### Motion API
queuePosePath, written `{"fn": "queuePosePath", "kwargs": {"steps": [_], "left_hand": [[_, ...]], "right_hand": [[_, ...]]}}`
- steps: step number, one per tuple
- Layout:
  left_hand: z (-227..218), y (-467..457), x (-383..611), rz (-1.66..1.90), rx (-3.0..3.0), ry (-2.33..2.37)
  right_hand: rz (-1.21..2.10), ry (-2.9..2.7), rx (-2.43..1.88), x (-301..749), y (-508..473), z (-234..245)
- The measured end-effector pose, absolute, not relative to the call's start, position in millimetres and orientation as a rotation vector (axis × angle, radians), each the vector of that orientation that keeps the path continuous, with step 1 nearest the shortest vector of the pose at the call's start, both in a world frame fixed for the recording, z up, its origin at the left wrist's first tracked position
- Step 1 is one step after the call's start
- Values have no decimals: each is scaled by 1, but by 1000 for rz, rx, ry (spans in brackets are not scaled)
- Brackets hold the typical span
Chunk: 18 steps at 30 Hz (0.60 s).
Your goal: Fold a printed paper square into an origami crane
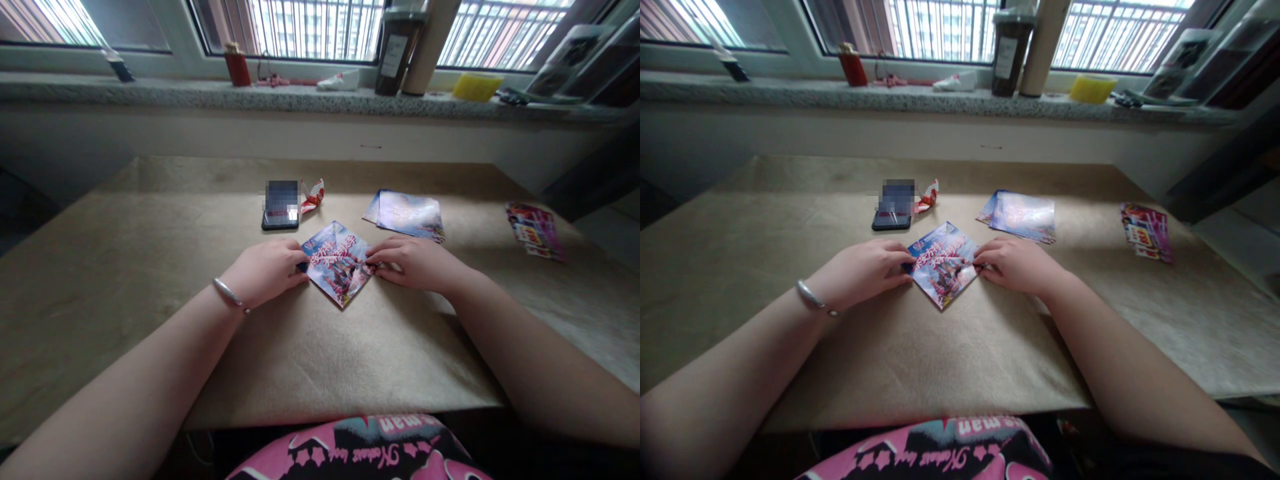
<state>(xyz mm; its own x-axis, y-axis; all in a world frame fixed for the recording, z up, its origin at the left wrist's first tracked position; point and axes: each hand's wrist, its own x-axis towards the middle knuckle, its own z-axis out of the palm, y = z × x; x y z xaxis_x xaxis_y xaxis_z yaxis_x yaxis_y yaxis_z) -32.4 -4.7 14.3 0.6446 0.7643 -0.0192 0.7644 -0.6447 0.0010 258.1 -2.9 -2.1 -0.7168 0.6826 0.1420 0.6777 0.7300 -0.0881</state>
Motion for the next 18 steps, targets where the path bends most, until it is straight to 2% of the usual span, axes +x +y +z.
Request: {"fn": "queuePosePath", "kwargs": {"steps": [18], "left_hand": [[10, -2, -38, -3, 2893, 1364]], "right_hand": [[-303, -2845, -1057, 254, 1, -7]]}}
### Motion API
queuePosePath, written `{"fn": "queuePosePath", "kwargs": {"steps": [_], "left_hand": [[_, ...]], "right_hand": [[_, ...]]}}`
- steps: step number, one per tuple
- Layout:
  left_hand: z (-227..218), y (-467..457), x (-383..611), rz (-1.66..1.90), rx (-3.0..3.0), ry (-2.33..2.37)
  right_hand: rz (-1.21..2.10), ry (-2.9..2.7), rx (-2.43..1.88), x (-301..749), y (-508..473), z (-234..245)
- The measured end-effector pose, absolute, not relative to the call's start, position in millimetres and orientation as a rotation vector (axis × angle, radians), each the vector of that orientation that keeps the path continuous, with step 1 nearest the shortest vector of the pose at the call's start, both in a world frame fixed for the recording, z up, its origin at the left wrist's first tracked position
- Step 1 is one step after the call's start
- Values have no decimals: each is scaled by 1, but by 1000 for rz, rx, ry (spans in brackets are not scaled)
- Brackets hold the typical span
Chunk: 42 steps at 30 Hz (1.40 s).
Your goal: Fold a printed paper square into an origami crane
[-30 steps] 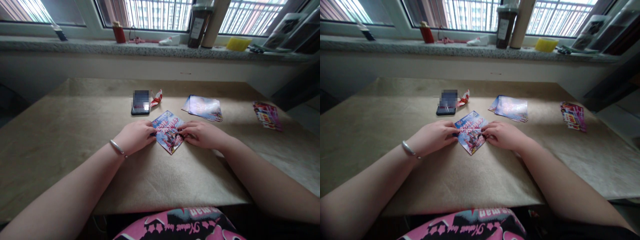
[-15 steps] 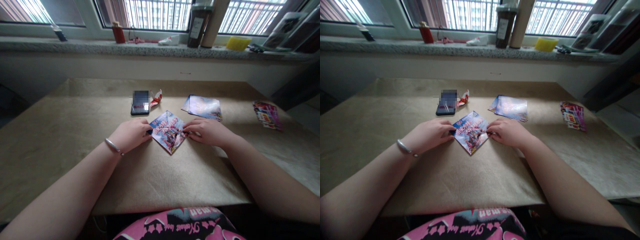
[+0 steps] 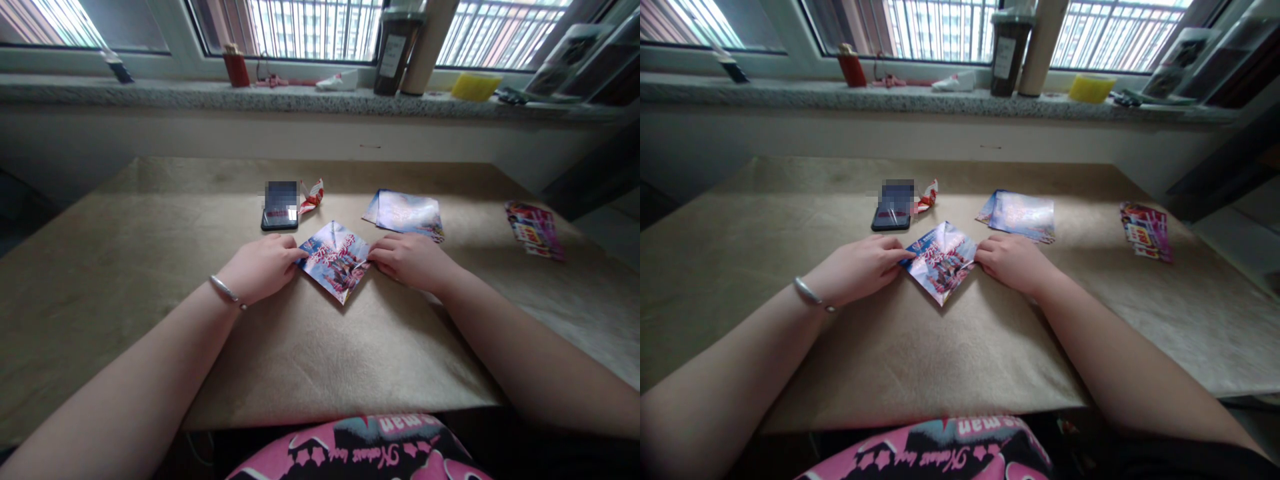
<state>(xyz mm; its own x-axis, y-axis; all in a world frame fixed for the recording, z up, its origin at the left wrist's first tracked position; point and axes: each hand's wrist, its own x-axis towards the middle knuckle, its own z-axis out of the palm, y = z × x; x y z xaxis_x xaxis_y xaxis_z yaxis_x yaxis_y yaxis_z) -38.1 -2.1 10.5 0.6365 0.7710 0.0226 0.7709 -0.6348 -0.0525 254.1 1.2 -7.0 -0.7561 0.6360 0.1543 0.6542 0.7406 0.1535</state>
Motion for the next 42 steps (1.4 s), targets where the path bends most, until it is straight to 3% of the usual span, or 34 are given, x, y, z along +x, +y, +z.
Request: {"fn": "queuePosePath", "kwargs": {"steps": [12, 25, 42], "left_hand": [[13, -5, -31, 42, -2698, -1339], [-7, 12, -22, -298, -2606, -1657], [-2, 12, -26, -247, -2580, -1899]], "right_hand": [[-2, -2619, -1303, 261, 7, -13], [24, -2383, -1558, 238, 12, -22], [373, -2209, -1661, 248, 14, -25]]}}
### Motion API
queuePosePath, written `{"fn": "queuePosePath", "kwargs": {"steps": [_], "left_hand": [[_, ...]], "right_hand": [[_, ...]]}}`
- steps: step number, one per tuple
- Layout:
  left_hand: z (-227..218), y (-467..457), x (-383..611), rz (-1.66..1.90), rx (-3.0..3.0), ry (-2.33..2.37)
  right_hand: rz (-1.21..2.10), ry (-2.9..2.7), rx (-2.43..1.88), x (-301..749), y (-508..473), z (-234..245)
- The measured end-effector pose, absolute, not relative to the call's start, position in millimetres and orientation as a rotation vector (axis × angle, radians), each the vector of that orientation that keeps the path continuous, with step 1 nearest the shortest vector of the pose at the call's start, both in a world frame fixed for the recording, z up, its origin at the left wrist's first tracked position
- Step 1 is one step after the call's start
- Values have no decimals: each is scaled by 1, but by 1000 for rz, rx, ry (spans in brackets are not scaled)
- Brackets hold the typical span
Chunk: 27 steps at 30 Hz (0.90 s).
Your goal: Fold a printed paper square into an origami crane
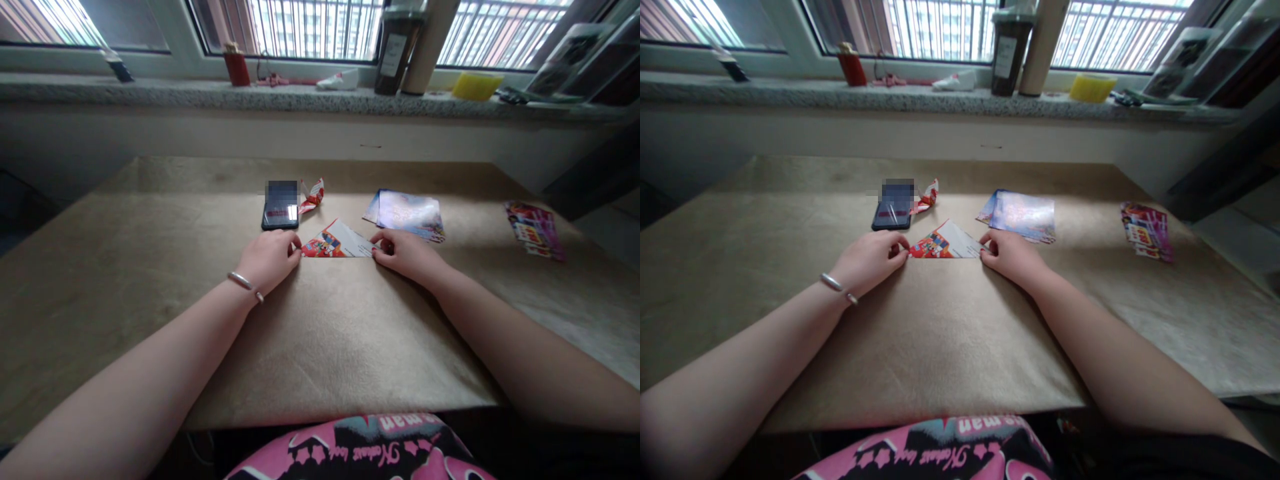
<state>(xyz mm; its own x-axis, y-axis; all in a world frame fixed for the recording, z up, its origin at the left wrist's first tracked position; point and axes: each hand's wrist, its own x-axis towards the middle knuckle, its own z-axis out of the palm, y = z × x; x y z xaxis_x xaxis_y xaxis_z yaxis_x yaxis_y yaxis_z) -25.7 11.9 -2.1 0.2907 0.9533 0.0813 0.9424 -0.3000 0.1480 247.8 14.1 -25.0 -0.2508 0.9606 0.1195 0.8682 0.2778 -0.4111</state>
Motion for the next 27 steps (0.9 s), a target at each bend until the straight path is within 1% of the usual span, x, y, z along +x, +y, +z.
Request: {"fn": "queuePosePath", "kwargs": {"steps": [9, 15, 19, 21, 24, 27], "left_hand": [[-1, 7, -28, 254, 2538, 1766], [-3, 9, -30, 413, 2529, 1660], [-5, 12, -33, 562, 2663, 1437], [-5, 12, -33, 592, 2719, 1239], [-3, 10, -32, 526, 2724, 909], [-3, 8, -30, 434, 2750, 754]], "right_hand": [[425, -2188, -1538, 254, 13, -26], [407, -2115, -1410, 254, 11, -26], [286, -2208, -1238, 254, 9, -23], [222, -2296, -1130, 255, 7, -21], [177, -2447, -984, 255, 5, -18], [154, -2528, -914, 254, 3, -15]]}}
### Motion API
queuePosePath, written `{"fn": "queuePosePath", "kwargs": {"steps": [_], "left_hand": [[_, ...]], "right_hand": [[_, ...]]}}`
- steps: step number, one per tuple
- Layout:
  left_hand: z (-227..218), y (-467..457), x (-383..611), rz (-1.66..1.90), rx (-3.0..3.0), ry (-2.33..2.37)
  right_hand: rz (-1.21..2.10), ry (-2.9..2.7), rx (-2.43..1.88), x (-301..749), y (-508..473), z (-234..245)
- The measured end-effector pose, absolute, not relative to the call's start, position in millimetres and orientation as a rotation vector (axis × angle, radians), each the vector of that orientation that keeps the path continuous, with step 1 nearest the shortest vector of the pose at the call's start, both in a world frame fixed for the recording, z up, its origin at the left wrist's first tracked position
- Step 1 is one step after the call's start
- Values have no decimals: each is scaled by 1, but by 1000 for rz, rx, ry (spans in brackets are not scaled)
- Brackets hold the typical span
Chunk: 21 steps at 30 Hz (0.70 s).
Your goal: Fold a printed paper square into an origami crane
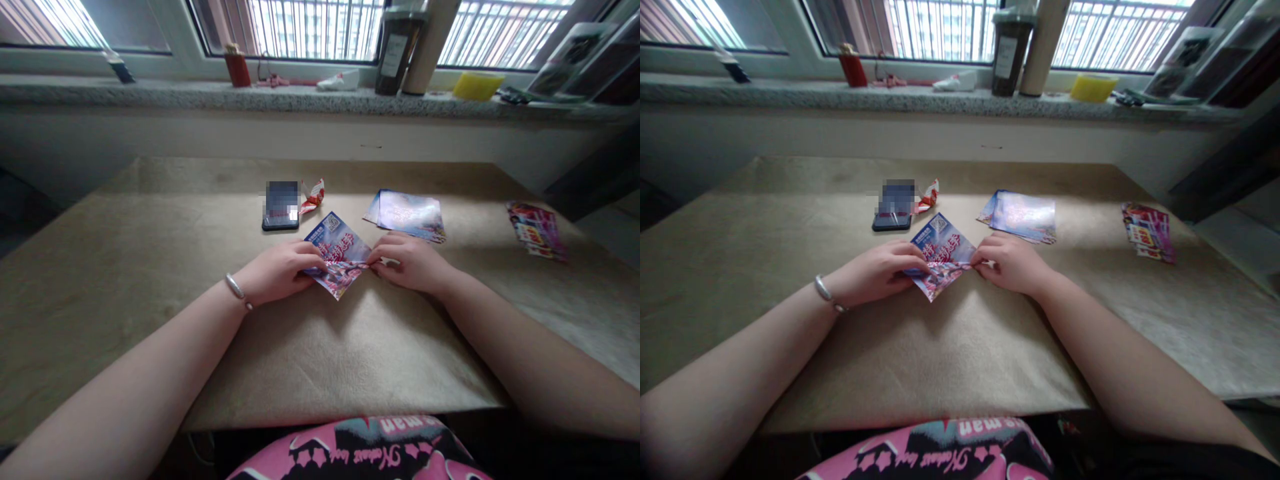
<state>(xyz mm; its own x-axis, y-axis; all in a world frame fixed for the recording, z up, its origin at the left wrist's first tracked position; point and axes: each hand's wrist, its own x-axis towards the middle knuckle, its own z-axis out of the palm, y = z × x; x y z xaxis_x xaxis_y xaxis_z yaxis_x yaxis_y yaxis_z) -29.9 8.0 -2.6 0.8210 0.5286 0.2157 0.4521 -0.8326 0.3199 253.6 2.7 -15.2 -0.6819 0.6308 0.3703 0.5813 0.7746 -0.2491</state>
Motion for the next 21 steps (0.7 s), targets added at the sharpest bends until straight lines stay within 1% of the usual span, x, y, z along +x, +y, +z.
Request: {"fn": "queuePosePath", "kwargs": {"steps": [4, 11, 21], "left_hand": [[-4, 8, -29, 404, 2845, 724], [-2, 8, -31, 452, 3032, 809], [-5, 8, -28, 321, 3170, 901]], "right_hand": [[123, -2588, -892, 251, 0, -12], [-41, -2733, -851, 247, -2, -10], [-131, -2801, -733, 231, -9, -12]]}}
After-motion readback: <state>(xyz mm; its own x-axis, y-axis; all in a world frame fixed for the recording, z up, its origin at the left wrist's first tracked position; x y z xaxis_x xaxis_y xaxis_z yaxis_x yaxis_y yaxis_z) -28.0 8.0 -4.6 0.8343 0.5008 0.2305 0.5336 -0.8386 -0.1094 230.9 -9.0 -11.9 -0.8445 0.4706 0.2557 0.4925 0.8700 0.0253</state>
